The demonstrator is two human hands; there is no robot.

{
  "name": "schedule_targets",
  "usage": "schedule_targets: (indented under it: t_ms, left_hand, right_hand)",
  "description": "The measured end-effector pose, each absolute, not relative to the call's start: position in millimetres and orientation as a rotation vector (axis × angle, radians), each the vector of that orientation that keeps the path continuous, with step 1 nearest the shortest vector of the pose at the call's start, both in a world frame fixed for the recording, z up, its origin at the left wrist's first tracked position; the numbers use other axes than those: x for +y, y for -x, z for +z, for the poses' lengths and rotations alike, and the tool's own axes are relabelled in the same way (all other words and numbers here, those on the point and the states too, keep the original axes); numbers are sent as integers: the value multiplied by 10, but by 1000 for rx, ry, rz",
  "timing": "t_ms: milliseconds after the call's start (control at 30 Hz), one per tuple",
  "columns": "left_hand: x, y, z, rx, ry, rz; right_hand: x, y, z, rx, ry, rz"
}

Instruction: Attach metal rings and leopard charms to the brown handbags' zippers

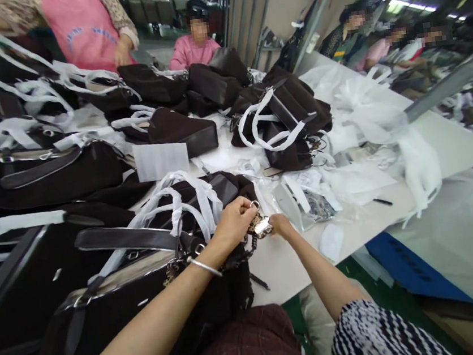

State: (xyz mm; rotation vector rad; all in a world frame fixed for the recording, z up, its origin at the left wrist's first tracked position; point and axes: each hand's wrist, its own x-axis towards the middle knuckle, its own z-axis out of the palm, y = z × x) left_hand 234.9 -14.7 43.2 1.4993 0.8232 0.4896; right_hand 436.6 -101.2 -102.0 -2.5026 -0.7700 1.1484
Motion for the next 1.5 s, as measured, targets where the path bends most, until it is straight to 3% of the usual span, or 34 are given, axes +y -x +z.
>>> schedule_targets:
  t_ms: [300,567,900,1200,1500]
  left_hand:
    - [135,-2862,-69,1015,-1546,613]
    - [53,-2014,35,974,-1596,673]
    - [-417,-1176,244,1188,-1340,707]
    - [-660,-874,291,1263,-1325,742]
    - [-834,-477,366,1276,-1259,856]
  right_hand:
    - [-1638,-4374,-1054,-1092,2430,1395]
    - [-1681,-3703,-1136,-1667,2184,868]
    - [-1432,-3872,-1254,-2374,1860,778]
    - [-1256,-3710,-1315,-2511,1941,763]
    - [-1159,-3551,-1233,-2371,2068,1053]
